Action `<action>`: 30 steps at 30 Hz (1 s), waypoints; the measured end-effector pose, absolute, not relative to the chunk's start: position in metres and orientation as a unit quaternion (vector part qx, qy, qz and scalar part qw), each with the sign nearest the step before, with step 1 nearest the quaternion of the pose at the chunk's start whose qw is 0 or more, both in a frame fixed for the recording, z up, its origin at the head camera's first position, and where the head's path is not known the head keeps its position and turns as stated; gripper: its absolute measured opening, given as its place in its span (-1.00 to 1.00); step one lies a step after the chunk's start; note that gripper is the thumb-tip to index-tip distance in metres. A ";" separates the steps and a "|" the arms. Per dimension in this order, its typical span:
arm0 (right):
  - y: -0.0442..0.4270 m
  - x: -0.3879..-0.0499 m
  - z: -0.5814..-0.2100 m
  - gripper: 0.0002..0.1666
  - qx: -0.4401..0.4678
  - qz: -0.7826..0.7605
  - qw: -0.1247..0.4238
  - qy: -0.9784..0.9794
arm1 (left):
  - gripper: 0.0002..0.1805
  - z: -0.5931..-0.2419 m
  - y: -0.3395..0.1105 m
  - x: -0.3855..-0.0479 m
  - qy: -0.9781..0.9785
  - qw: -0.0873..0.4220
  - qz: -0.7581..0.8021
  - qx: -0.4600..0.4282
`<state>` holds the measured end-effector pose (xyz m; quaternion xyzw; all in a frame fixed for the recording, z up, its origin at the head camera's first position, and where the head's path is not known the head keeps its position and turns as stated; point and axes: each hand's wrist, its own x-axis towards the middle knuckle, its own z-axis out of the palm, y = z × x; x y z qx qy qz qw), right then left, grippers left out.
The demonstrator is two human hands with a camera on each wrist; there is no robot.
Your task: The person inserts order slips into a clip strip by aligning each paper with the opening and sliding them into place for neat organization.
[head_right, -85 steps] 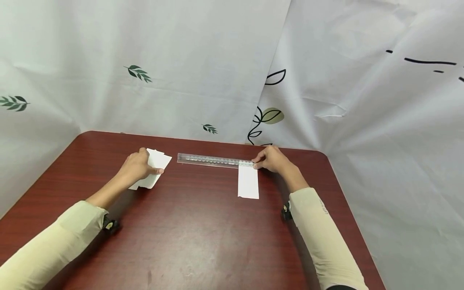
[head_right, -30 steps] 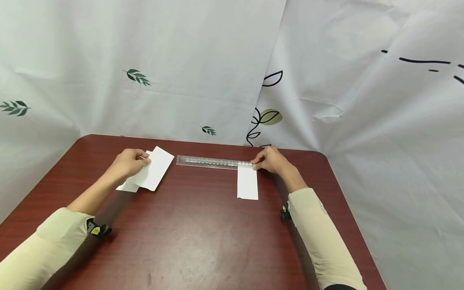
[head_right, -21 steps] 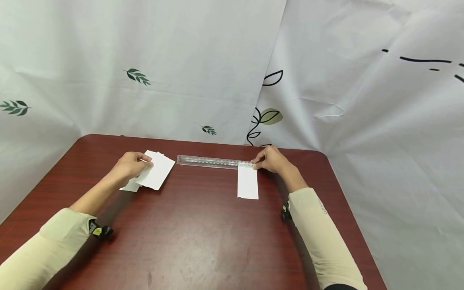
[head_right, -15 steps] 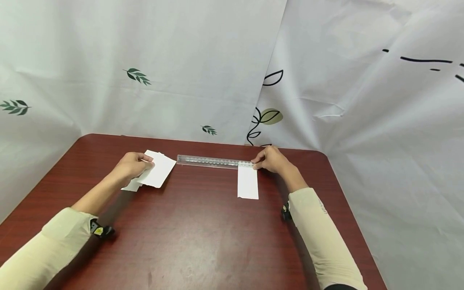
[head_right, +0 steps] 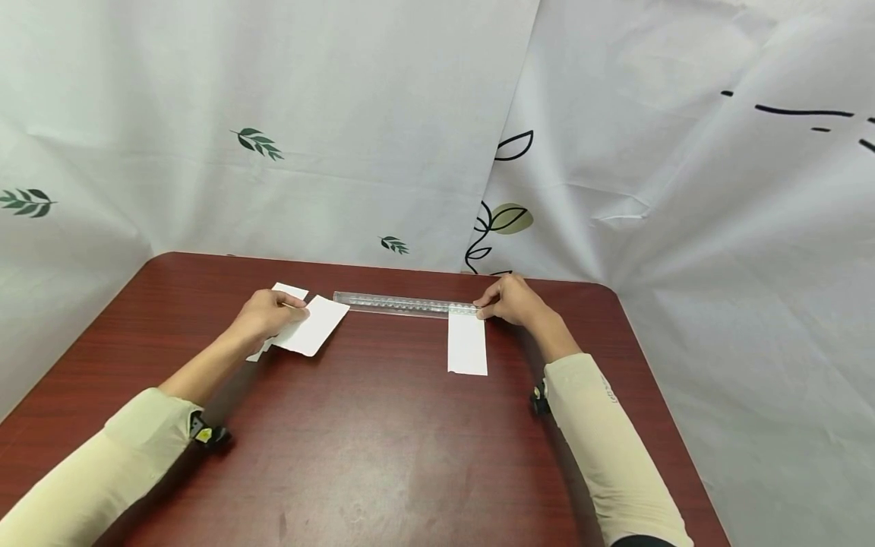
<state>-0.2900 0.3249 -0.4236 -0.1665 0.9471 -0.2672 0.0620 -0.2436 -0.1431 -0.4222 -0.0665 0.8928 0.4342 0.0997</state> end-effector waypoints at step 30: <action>0.325 -0.289 -0.423 -0.79 -0.165 -0.260 0.063 0.949 | -0.58 -0.436 -0.107 -0.253 0.773 0.187 0.600 -0.091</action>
